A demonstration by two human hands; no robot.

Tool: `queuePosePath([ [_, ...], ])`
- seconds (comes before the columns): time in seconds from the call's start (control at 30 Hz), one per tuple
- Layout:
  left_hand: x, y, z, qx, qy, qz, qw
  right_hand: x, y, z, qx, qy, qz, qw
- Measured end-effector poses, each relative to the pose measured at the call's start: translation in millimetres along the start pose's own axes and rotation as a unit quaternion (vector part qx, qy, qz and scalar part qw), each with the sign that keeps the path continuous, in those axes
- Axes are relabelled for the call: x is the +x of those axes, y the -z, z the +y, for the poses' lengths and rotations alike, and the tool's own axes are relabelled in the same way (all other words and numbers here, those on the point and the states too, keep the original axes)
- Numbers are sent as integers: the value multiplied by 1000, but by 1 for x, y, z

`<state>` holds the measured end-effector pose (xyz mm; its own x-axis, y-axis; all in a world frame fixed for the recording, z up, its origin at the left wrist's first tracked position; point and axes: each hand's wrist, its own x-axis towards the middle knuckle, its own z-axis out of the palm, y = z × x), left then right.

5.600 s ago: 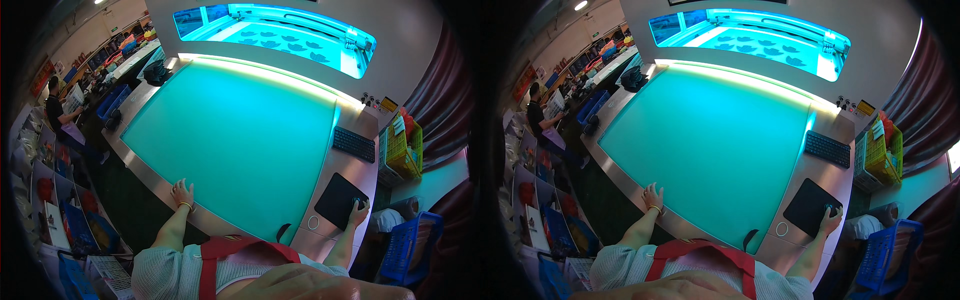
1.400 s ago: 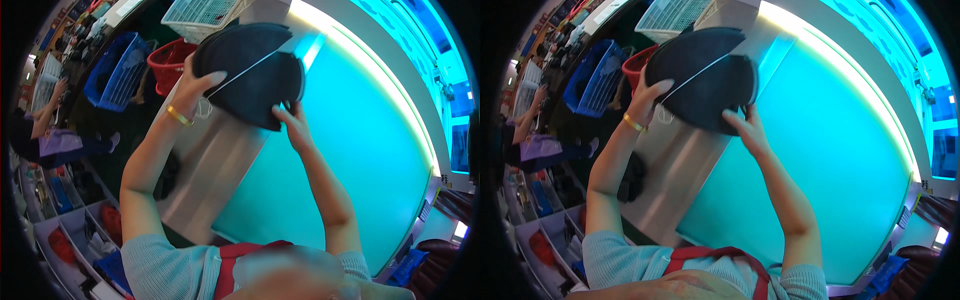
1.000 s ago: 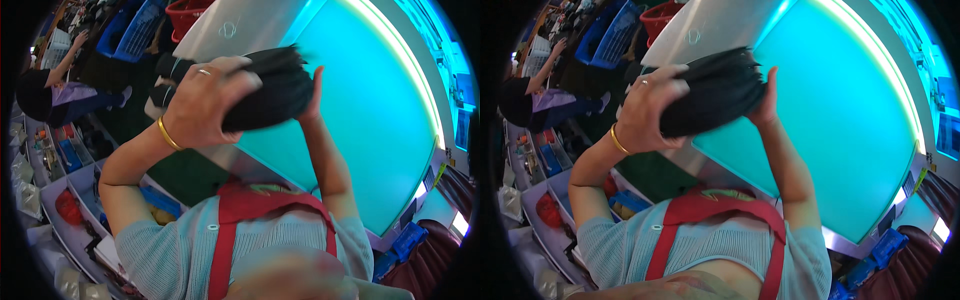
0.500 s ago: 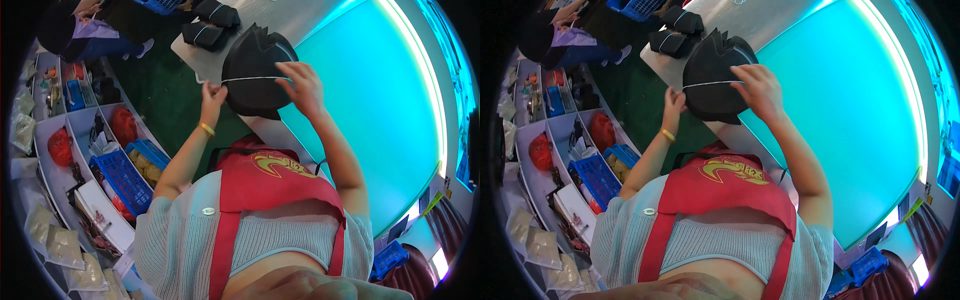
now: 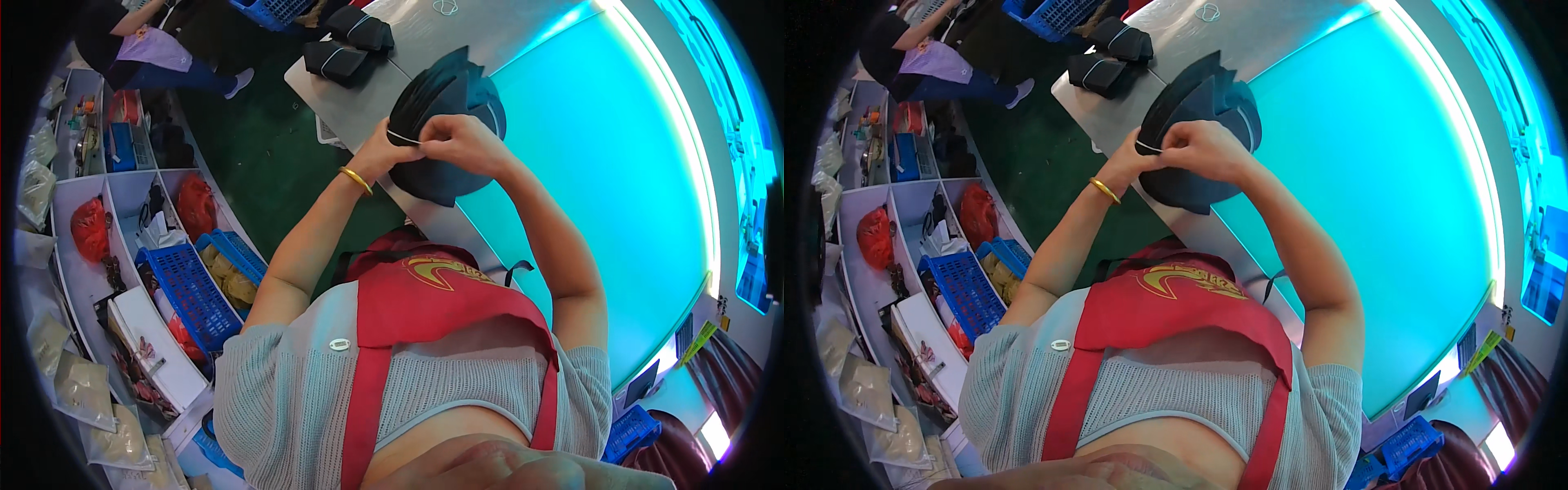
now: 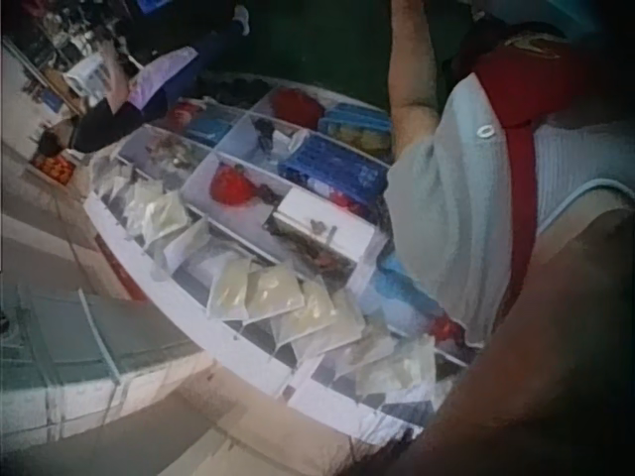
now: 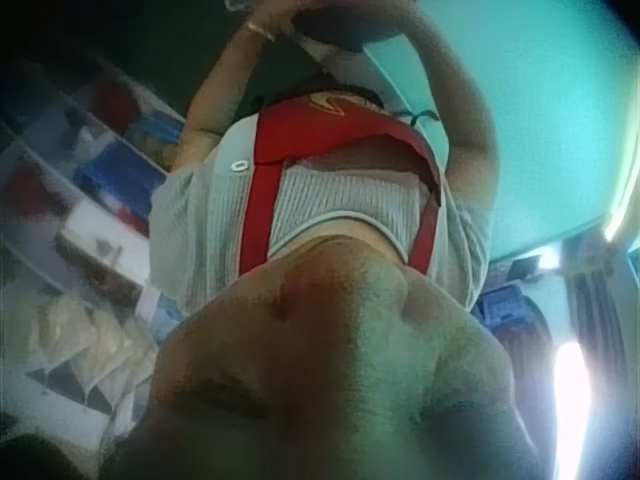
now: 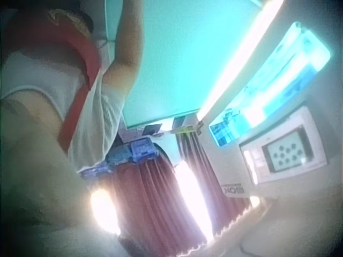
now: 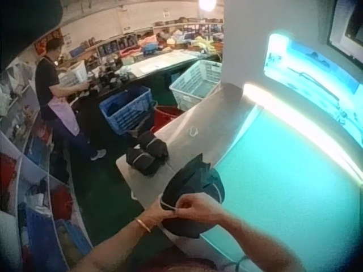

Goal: The person arranges black shoe upper components on a light table, stacks a set of the components, and then resumes laying them out on the table.

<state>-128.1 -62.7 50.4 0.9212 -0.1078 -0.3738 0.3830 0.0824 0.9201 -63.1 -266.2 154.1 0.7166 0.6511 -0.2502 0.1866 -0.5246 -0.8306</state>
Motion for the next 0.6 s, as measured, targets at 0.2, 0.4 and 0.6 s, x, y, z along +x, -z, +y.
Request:
queuePosePath([
  [0.2,-16,37,56,67,53,-217,972,14,-22,-41,149,-5,-54,987],
  [0.4,-58,109,43,97,206,-286,931,-13,-92,-32,346,-32,-149,926],
  [0.6,1,84,67,183,172,-288,924,-5,-83,-38,284,8,-103,953],
])
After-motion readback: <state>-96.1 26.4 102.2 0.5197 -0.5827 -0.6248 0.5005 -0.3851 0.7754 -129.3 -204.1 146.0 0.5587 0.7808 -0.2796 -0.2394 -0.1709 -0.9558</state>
